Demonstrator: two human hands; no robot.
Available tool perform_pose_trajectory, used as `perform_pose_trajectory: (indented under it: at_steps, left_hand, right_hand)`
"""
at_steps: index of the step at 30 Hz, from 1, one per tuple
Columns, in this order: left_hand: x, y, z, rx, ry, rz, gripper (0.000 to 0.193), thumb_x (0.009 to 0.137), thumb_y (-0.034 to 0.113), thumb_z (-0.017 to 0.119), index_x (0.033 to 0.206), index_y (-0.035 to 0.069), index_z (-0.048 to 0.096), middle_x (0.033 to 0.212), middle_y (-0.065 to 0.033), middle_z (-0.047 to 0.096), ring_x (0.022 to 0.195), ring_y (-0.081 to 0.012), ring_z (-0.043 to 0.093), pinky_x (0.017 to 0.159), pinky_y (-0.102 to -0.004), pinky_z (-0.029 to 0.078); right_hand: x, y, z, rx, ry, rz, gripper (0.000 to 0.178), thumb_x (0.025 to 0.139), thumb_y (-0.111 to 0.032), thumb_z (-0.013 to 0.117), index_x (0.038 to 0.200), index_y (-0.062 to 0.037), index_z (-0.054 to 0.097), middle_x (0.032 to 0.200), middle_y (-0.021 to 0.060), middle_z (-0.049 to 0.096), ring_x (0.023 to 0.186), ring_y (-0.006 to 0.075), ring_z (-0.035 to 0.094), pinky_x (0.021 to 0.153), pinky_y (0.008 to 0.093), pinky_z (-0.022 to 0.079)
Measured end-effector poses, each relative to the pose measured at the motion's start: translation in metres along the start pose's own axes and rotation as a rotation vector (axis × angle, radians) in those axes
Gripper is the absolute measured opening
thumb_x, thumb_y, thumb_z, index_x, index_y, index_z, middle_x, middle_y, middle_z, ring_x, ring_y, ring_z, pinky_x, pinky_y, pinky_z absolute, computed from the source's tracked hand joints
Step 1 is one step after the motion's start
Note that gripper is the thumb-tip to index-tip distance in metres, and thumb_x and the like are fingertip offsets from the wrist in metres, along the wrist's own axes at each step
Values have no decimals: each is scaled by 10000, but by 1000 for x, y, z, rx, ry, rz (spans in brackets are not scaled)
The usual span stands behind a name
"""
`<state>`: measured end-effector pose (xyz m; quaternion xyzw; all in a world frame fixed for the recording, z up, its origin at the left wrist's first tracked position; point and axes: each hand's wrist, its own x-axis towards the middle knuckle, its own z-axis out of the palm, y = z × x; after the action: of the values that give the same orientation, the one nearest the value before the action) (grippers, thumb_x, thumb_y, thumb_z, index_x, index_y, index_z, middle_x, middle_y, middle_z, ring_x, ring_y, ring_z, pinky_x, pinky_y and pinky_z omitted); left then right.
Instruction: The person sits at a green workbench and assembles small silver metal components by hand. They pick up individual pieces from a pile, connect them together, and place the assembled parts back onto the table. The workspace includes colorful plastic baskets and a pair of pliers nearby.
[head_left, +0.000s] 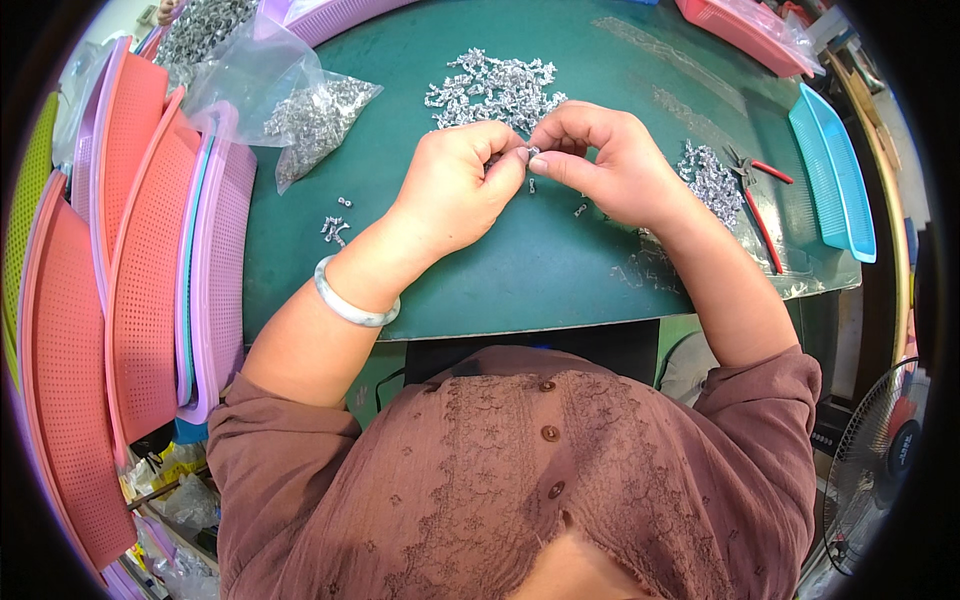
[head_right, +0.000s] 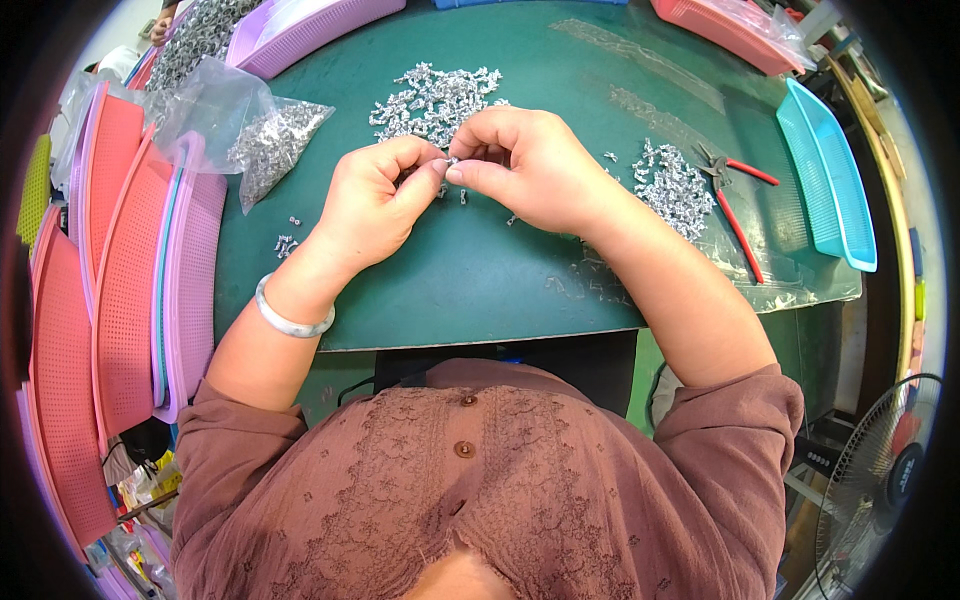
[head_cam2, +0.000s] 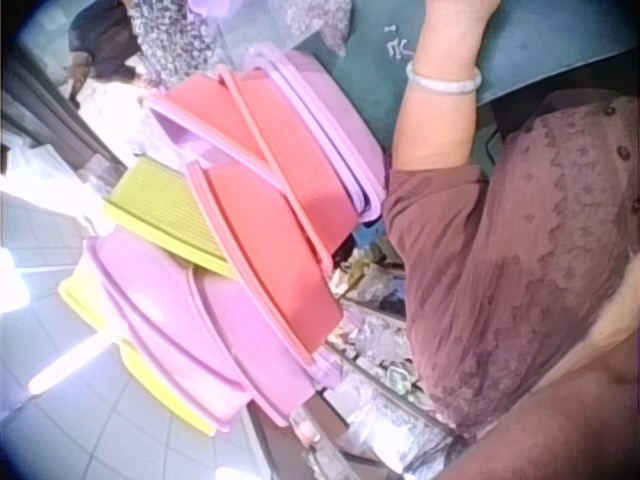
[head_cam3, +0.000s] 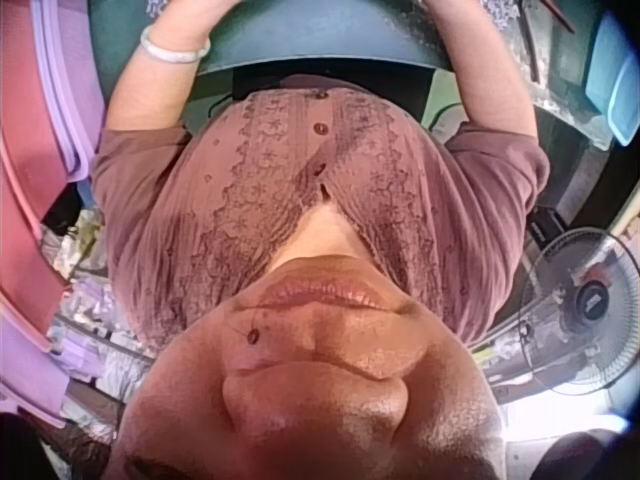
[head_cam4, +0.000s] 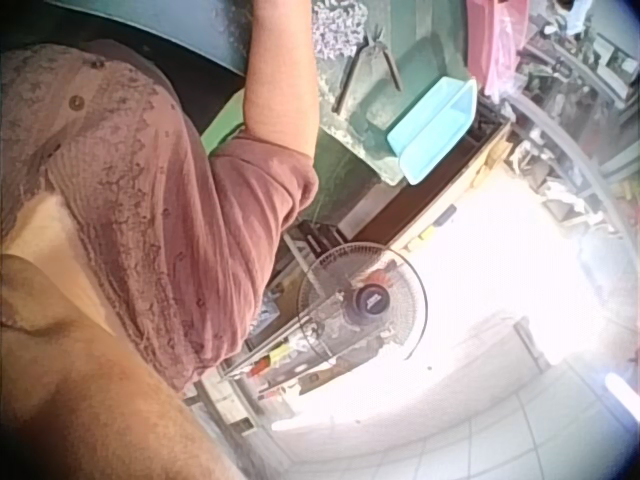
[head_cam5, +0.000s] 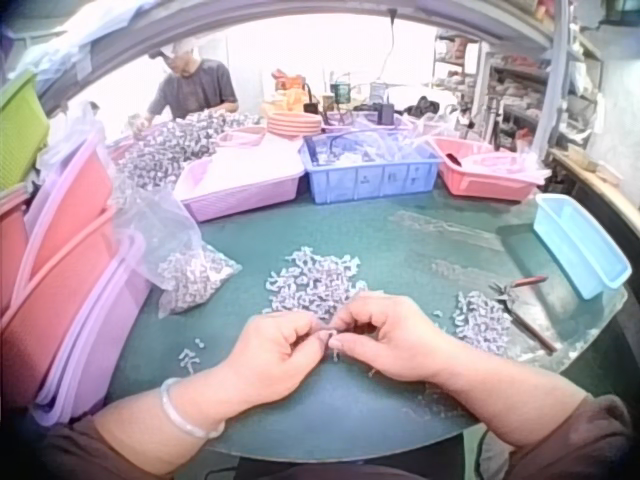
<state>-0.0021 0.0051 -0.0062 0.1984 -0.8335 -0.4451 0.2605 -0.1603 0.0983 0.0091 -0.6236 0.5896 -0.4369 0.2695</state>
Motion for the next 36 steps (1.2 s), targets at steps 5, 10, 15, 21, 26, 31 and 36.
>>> perform_pose_trajectory:
  at_steps: [5,10,15,21,26,31,36]
  left_hand:
    - [-1,4,-1,25,-12,28,92,808,90,571,780,7,598,597,12,522,555,-35,424,489,-208,365]
    - [-2,5,-1,39,-57,17,85,804,80,562,767,8,588,589,4,514,548,-38,423,483,-214,364]
    - [-2,7,-1,56,-59,42,80,802,74,555,765,9,586,586,4,512,546,-38,424,484,-215,365]
    - [-1,4,-1,48,-62,8,90,804,83,562,759,9,586,589,13,508,551,-34,422,486,-206,362]
    - [0,6,-2,-78,-104,-103,98,809,92,565,756,12,589,608,44,498,564,-21,409,488,-191,347]
    - [0,3,-1,-85,-95,-113,109,818,101,570,757,13,588,624,56,493,572,-14,403,485,-184,336]
    - [1,2,-2,-229,-140,-172,114,827,115,563,753,31,588,619,51,497,554,-15,421,472,-178,338]
  right_hand:
    - [1,1,0,284,-58,186,108,778,-103,638,823,-14,599,711,7,570,665,75,503,608,227,430]
    - [0,1,-2,213,-113,157,105,781,-95,622,823,-2,598,708,8,573,664,75,500,616,228,427]
    - [1,1,-4,251,-113,216,112,774,-95,622,825,1,598,709,15,574,670,84,502,625,232,428]
    - [0,3,-3,209,-128,169,113,787,-100,607,835,2,598,719,18,577,675,81,497,635,237,427]
    - [1,-1,-4,219,-99,231,122,793,-117,607,830,-2,595,716,9,567,674,77,492,618,228,422]
    - [1,3,-3,222,-118,188,133,808,-134,590,831,-4,594,704,-6,555,664,67,479,597,225,412]
    - [2,5,-4,190,-124,231,161,825,-174,570,825,-15,596,694,-16,547,643,61,462,582,221,400]
